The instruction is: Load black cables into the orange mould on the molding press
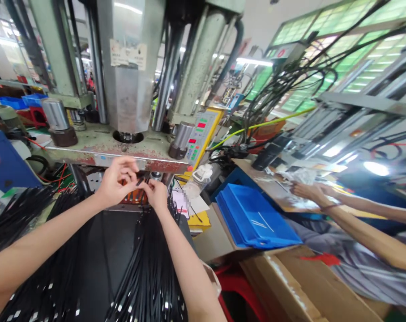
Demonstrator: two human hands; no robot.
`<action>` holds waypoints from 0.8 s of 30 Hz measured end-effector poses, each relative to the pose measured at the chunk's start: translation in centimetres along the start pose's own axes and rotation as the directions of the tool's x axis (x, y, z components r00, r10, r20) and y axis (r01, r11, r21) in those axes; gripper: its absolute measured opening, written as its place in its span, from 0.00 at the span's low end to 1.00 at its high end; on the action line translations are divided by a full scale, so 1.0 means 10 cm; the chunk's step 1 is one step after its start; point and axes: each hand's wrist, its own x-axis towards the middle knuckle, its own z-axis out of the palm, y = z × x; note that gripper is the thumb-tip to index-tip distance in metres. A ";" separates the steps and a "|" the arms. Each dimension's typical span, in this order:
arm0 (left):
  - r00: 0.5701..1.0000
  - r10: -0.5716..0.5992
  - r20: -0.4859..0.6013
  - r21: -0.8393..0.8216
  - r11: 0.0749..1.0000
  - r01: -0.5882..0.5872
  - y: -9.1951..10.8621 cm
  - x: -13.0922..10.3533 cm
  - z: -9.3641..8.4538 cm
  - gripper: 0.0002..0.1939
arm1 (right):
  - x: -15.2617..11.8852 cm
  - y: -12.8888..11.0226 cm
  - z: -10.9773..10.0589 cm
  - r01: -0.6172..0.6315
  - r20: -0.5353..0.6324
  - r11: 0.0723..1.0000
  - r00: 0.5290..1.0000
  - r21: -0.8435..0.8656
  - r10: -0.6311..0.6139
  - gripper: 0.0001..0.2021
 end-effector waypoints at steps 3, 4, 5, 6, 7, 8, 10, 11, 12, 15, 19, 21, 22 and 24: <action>0.953 -0.087 0.290 0.237 0.971 0.016 -0.37 -0.23 0.08 0.14 | 0.20 0.01 0.06 -0.018 -0.001 0.998 1.000 -0.060 0.017 0.16; 0.905 -0.083 0.418 0.303 0.952 -0.053 -0.48 -0.29 0.09 0.13 | 0.24 0.00 0.08 -0.022 0.004 0.996 1.000 -0.090 0.022 0.16; 0.851 -0.079 0.518 0.344 0.931 -0.123 -0.55 -0.35 0.10 0.12 | 0.25 0.00 0.10 -0.025 0.013 0.993 1.000 -0.114 0.027 0.15; 0.810 -0.080 0.581 0.367 0.914 -0.173 -0.60 -0.40 0.10 0.13 | 0.26 -0.01 0.10 -0.032 0.024 0.991 0.999 -0.128 0.035 0.13; 0.789 -0.086 0.608 0.382 0.903 -0.197 -0.63 -0.44 0.09 0.15 | 0.25 -0.01 0.10 -0.043 0.040 0.991 0.998 -0.128 0.049 0.10; 0.784 -0.093 0.614 0.394 0.896 -0.202 -0.63 -0.48 0.09 0.17 | 0.25 -0.01 0.10 -0.057 0.062 0.991 0.996 -0.120 0.065 0.08; 0.777 -0.104 0.621 0.399 0.895 -0.199 -0.59 -0.52 0.08 0.19 | 0.23 -0.02 0.06 -0.090 0.116 0.991 0.988 -0.103 0.102 0.06; 0.769 -0.108 0.630 0.398 0.895 -0.200 -0.57 -0.53 0.07 0.20 | 0.23 -0.02 0.05 -0.103 0.133 0.990 0.984 -0.100 0.116 0.07; 0.760 -0.114 0.640 0.402 0.893 -0.204 -0.55 -0.53 0.07 0.21 | 0.23 -0.02 0.03 -0.108 0.148 0.989 0.981 -0.103 0.122 0.07; 0.738 -0.163 0.655 0.453 0.866 -0.210 -0.56 -0.47 0.06 0.23 | 0.24 -0.02 -0.01 -0.055 0.175 0.989 0.981 -0.137 0.078 0.10; 0.686 -0.330 0.648 0.564 0.814 -0.142 -0.72 -0.20 0.09 0.27 | 0.19 0.01 0.01 -0.001 0.142 0.962 0.989 -0.274 0.042 0.13; 0.656 -0.425 0.624 0.614 0.786 -0.076 -0.85 -0.01 0.13 0.29 | 0.13 0.03 0.02 -0.006 0.153 0.951 0.987 -0.309 0.055 0.12; 0.650 -0.469 0.598 0.639 0.768 -0.033 -0.92 0.09 0.16 0.29 | 0.09 0.05 0.02 -0.009 0.178 0.951 0.982 -0.309 0.067 0.12; 0.657 -0.536 0.531 0.677 0.734 0.052 -1.07 0.26 0.23 0.30 | 0.03 0.07 0.01 -0.034 0.228 0.956 0.968 -0.291 0.103 0.13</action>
